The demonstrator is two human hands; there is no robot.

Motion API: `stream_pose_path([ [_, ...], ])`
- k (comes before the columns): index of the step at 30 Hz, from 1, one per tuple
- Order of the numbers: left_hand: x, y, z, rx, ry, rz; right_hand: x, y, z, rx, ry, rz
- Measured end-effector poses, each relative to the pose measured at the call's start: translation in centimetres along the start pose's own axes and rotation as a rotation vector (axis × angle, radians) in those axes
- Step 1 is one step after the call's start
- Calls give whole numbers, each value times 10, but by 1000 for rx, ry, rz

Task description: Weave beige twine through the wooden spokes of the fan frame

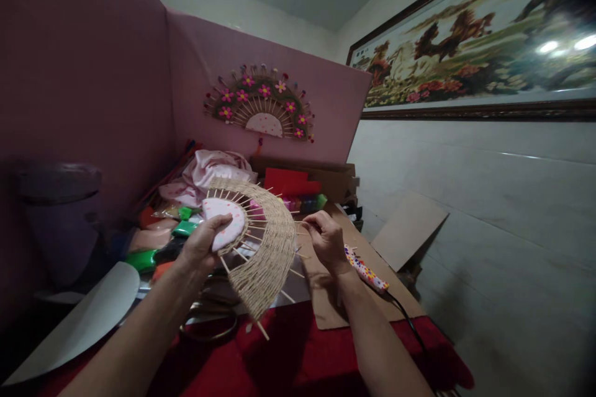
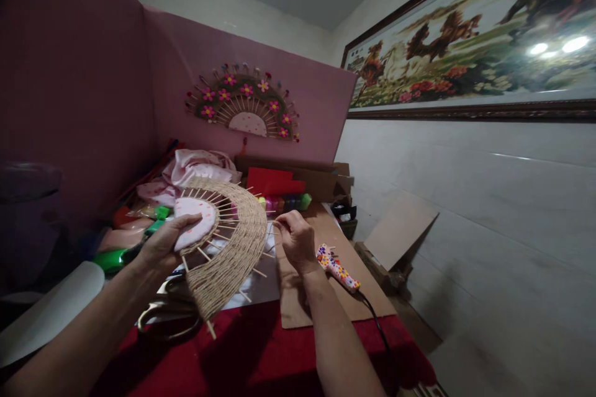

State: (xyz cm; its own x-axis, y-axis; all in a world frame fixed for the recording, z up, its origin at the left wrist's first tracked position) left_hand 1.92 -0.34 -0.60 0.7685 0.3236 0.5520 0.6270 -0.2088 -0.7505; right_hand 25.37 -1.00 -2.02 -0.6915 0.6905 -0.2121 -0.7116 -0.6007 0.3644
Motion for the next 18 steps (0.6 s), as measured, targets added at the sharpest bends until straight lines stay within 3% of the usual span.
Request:
stream_pose_path([
  [6, 5, 15, -10, 13, -31, -13, -7, -7, 5, 1, -5, 16],
  [13, 4, -7, -11, 183, 31, 55, -9, 1, 7, -50, 1, 51],
  [18, 1, -15, -10, 115, 77, 91, -10, 6, 7, -61, 1, 104],
])
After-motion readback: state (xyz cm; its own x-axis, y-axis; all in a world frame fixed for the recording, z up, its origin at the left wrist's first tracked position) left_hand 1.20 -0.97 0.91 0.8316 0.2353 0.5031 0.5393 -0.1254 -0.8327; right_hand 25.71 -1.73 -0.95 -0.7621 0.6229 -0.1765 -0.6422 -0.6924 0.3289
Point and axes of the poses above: each hand's wrist, its own z-axis towards the middle knuckle, its own x-axis out of the palm, y = z × x, the point moved 2 cm from there along z, towards the middle knuckle, and after that the axes turned 14 degrees about -y, right-handed, at the moved point
